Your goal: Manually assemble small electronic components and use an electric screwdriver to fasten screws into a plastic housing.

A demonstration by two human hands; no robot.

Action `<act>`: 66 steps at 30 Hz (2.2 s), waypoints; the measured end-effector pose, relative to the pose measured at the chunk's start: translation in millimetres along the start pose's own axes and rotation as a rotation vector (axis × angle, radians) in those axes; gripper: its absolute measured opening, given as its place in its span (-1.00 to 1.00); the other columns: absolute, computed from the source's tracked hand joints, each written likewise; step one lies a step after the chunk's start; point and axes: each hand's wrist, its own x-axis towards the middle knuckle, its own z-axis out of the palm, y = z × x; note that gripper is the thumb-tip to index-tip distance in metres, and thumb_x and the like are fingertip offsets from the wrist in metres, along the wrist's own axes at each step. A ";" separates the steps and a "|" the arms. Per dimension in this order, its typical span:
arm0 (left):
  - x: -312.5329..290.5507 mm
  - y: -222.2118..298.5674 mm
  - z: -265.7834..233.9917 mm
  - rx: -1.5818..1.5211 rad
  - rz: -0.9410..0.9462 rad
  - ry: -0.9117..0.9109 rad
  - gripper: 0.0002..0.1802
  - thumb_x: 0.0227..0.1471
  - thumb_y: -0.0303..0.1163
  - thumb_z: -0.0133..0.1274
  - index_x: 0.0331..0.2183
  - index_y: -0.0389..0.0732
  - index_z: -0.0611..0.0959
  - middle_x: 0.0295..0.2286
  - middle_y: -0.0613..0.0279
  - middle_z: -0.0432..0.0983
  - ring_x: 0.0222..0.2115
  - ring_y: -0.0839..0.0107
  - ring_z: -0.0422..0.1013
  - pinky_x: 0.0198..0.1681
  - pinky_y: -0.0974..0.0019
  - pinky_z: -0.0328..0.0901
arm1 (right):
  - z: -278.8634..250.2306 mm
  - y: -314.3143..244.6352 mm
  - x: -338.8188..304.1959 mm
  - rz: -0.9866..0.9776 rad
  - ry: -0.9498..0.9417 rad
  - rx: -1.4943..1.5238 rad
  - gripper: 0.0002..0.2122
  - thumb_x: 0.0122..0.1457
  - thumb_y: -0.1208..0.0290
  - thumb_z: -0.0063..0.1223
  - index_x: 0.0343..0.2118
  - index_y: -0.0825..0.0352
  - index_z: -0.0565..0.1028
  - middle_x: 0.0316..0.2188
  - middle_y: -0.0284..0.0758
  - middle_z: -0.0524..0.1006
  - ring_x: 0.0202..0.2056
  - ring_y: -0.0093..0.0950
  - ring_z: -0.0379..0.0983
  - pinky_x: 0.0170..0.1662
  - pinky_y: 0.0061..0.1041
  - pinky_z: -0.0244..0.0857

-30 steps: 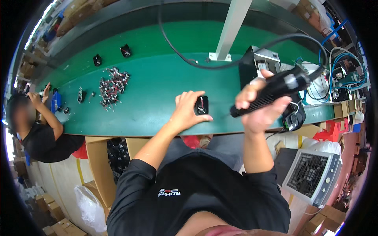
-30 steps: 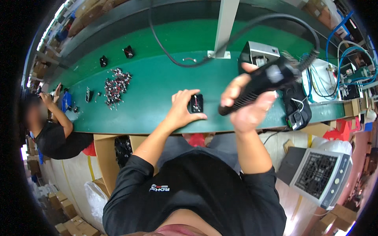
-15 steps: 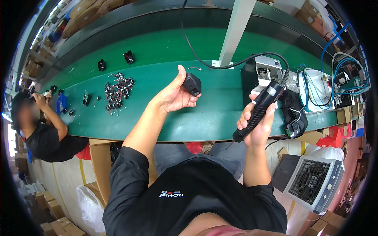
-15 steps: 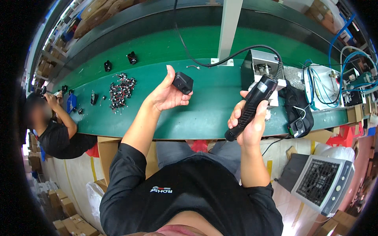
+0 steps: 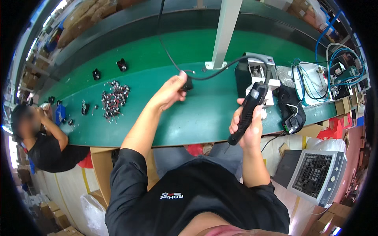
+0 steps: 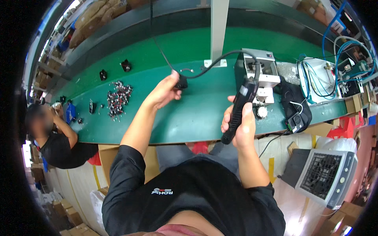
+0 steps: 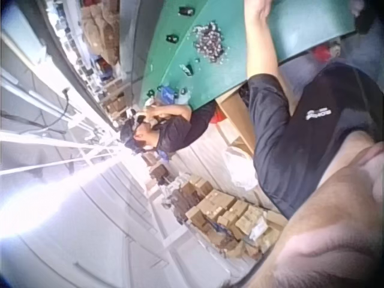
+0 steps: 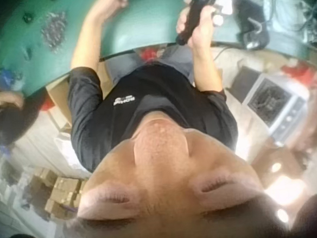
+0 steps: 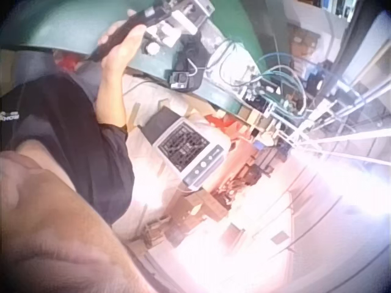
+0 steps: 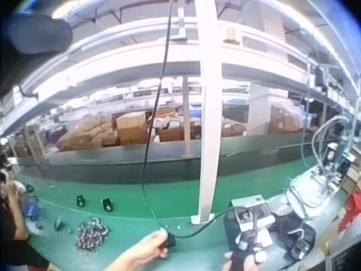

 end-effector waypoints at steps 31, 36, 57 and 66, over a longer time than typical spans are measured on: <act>-83.5 -117.0 131.2 0.070 0.386 -0.271 -0.37 0.16 -0.18 0.15 0.11 -0.32 0.31 -0.07 0.03 0.46 0.01 0.08 0.39 0.11 0.05 0.27 | -262.9 -172.9 -108.1 -0.883 0.919 -1.284 -0.72 0.11 0.21 0.17 -0.24 0.33 0.56 -0.29 -0.15 0.54 -0.16 -0.18 0.49 -0.08 -0.25 0.38; -70.1 -124.9 99.6 -0.075 0.397 -0.134 -0.34 0.15 -0.13 0.15 0.11 -0.31 0.32 -0.04 0.10 0.44 0.06 0.10 0.34 0.12 0.15 0.28 | -505.1 -266.7 -187.0 -0.023 1.621 -1.919 -0.27 0.00 -0.05 0.27 0.19 0.20 0.28 0.15 -0.19 0.32 0.22 -0.13 0.18 0.18 0.15 0.08; -66.4 -123.9 87.7 0.039 0.405 -0.031 -0.38 0.27 -0.10 -0.02 0.14 -0.37 0.29 -0.04 0.04 0.39 0.07 0.10 0.30 0.20 0.11 0.18 | -629.3 -355.0 -197.4 0.370 1.654 -2.193 -0.30 0.11 -0.16 0.07 0.30 -0.10 0.16 0.32 -0.32 0.22 0.32 -0.17 0.10 0.30 0.12 -0.08; -64.4 -123.4 91.6 0.021 0.423 -0.076 -0.42 0.30 -0.15 -0.08 0.13 -0.42 0.29 -0.02 -0.01 0.40 0.10 0.09 0.29 0.22 0.10 0.18 | -613.1 -333.2 -235.8 0.039 1.516 -2.397 -0.30 0.05 -0.14 0.13 0.26 -0.07 0.26 0.24 -0.34 0.33 0.24 -0.24 0.25 0.25 -0.16 0.09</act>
